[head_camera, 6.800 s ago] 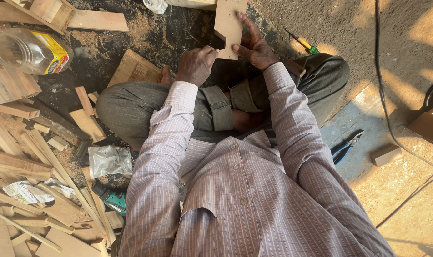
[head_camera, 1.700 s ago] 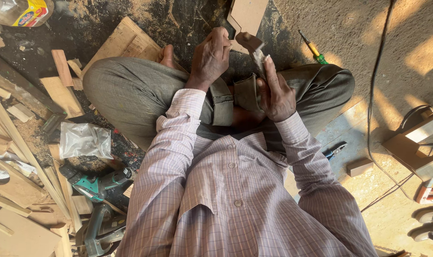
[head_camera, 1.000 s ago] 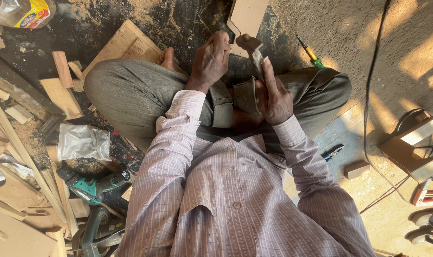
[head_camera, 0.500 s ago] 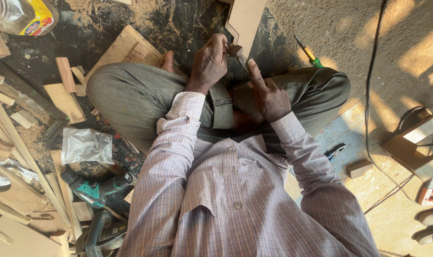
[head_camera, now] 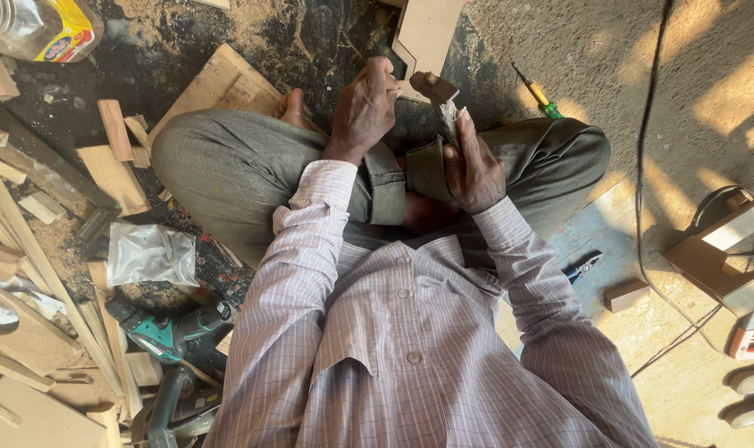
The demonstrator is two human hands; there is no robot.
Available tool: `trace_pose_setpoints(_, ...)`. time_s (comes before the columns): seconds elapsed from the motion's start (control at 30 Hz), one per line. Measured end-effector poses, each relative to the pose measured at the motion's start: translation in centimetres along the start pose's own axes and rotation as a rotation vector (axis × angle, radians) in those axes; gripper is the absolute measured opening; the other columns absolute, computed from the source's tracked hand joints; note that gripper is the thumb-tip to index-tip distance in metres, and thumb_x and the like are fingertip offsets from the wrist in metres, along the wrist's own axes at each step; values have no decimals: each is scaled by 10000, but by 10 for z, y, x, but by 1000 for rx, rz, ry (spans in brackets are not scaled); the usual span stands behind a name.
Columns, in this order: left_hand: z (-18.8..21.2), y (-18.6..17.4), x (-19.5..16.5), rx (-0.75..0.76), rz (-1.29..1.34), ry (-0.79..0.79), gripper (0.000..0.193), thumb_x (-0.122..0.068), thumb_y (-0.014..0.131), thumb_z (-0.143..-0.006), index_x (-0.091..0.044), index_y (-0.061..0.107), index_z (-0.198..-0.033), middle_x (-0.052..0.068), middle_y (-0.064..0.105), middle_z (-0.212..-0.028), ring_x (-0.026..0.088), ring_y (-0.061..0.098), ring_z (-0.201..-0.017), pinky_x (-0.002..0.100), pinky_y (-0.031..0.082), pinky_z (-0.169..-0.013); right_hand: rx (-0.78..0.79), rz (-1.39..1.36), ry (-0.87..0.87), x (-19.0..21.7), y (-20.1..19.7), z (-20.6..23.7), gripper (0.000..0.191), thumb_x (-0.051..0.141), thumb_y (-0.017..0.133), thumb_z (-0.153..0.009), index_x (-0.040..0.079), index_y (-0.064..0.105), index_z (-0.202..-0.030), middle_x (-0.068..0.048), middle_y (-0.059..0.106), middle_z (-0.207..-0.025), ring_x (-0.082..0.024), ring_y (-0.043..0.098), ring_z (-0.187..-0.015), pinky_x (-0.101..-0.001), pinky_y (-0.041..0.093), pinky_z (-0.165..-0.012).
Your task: The person sits cross-legged on the workshop floor and assembles small wooden box pieces, holding a small wooden part against a board and driving nails with a hammer. They pick up and align wooden pieces, hammer nails into joints, and turn the assembled box to work on other sides.
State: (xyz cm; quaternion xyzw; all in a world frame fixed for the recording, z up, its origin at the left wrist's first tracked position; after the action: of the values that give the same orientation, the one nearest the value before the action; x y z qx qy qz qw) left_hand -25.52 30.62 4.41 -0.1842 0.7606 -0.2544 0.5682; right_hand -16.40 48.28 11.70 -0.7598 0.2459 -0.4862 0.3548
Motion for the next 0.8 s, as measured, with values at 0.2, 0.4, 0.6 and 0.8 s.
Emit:
trace_pose_setpoints(0.2, 3, 4, 6, -18, 62, -23, 535, -40, 738, -949, -28, 416, -1376, 98, 746, -1032, 270, 766, -983, 357, 641, -834, 16, -43, 68, -9, 2, 6, 575, 146, 627, -1115, 104, 366, -1625, -226, 716, -1193, -354, 763, -965, -406, 636, -772)
trace_pose_setpoints(0.4, 7, 16, 21, 2, -4, -103, 632, -64, 743, -969, -25, 365, -1474, 97, 765, -1069, 260, 762, -1003, 351, 649, -849, 99, 9, 124, -15, 15, 4, 566, 197, 628, -1115, 123, 384, -1620, -193, 740, -1142, -345, 751, -864, -428, 611, -685)
trace_pose_setpoints(0.6, 8, 18, 22, 6, -47, -104, 535, -41, 720, -972, -16, 399, -1399, 86, 775, -1055, 262, 762, -990, 368, 636, -818, -5, 9, 16, -6, -2, -5, 597, 191, 603, -1143, 178, 319, -1669, -216, 705, -1158, -359, 749, -889, -430, 624, -696)
trace_pose_setpoints(0.8, 8, 19, 23, 29, -56, -106, 449, -1, 695, -968, -10, 418, -1322, 94, 765, -1062, 255, 763, -992, 369, 643, -815, 265, 196, 118, -21, 23, 0, 611, 274, 630, -1106, 225, 339, -1641, -114, 664, -823, -269, 618, -515, -445, 510, -450)
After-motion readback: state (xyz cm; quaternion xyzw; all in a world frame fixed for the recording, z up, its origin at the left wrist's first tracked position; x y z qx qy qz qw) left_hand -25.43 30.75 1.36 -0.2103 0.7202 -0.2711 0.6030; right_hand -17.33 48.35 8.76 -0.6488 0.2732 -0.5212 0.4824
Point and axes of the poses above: each hand's wrist, its own z-axis away from the middle knuckle, its own y-axis out of the palm, x = y × z, the point moved 10 cm from there along -z, towards the middle knuckle
